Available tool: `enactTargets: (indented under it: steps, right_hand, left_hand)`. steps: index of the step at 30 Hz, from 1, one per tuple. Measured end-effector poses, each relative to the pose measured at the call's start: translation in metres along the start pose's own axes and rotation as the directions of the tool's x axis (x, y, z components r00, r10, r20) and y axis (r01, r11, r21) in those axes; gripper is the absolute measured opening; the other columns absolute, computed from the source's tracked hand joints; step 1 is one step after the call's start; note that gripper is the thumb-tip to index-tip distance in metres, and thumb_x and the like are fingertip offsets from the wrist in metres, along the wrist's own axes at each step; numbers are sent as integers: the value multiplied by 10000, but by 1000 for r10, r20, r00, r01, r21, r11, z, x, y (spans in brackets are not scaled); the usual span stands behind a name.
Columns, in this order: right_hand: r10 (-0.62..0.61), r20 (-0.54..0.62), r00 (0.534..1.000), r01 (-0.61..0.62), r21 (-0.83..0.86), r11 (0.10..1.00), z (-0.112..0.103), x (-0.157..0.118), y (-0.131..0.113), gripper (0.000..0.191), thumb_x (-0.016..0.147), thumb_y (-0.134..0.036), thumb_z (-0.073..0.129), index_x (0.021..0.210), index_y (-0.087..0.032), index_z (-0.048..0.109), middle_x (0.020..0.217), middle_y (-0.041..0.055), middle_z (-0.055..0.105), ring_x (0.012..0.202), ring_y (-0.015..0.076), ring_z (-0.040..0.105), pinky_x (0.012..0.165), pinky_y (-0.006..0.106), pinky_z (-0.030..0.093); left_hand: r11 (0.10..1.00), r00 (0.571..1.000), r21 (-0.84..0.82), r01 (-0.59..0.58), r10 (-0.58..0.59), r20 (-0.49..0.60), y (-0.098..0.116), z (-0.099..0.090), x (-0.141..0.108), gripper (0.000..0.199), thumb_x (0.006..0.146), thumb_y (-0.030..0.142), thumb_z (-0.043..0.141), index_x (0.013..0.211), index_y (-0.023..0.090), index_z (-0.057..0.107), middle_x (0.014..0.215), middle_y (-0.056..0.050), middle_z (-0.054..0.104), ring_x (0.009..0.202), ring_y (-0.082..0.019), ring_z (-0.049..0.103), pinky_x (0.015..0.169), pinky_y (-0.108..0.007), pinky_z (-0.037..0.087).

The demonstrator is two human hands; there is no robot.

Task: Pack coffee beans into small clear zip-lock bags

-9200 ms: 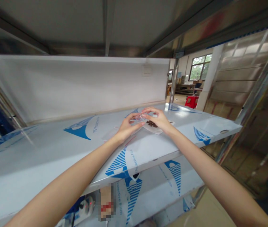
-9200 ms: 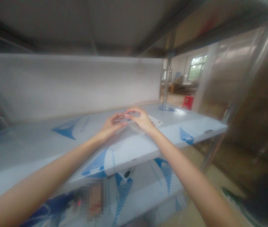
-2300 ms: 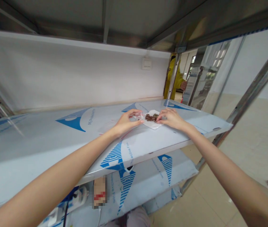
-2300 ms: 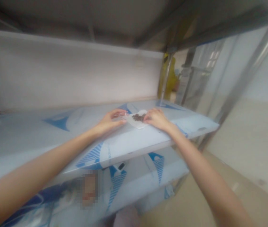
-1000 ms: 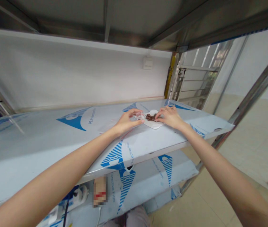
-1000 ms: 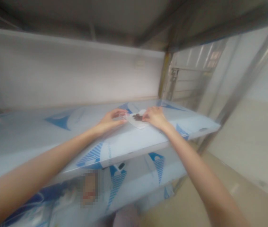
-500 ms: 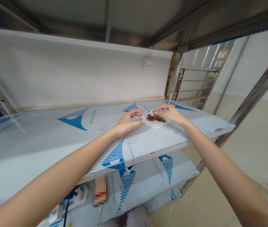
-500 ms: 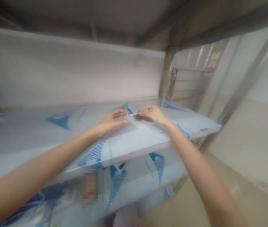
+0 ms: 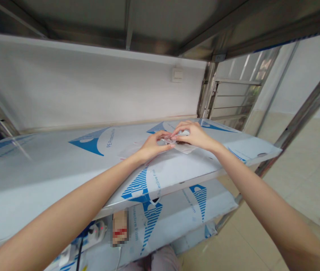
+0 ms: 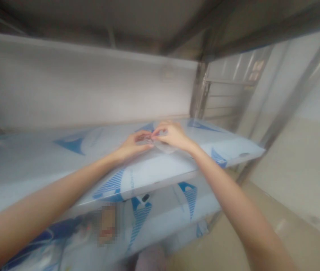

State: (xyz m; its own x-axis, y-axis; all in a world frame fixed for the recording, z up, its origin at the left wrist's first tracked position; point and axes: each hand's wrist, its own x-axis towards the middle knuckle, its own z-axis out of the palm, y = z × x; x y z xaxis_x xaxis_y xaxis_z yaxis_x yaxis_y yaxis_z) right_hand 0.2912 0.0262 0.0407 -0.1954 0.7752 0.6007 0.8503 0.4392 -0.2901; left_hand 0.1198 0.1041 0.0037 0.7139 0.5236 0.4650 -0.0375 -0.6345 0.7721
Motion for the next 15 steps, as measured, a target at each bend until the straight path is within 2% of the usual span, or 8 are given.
enactTargets:
  steps: [5,8,11,15]
  right_hand:
    - [-21,-55,998,23,33,999,-6,-1,3,163,775,-351,617,784,-216,708,826,29,665,830,184,579,781,323,403]
    - [40,-119,992,-41,-1,999,-8,-3,14,175,784,-352,601,791,-208,701,838,42,677,817,198,579,771,339,395]
    - [112,-121,986,-131,-169,977,-6,-9,30,167,796,-337,588,819,-214,699,856,43,685,823,211,575,773,355,361]
    - [178,-16,984,-169,-418,893,2,-18,49,159,813,-332,572,824,-235,697,929,40,681,916,246,545,785,372,294]
  left_hand:
    - [1000,1000,2,-5,5,-12,1,0,0,451,664,369,684,1045,146,589,1140,-117,626,1078,-222,555,997,-409,362]
    - [1000,1000,-1,-12,12,-12,1,0,0,439,662,366,687,1032,151,588,1146,-114,625,1081,-220,554,1004,-412,356]
    - [1000,1000,-6,-10,10,-15,1,-1,1,432,657,359,690,1021,149,588,1142,-113,625,1081,-218,556,1007,-407,357]
    - [1000,1000,-9,-1,0,-18,0,-1,1,417,659,338,690,1019,155,585,1132,-104,633,1089,-215,557,1014,-406,352]
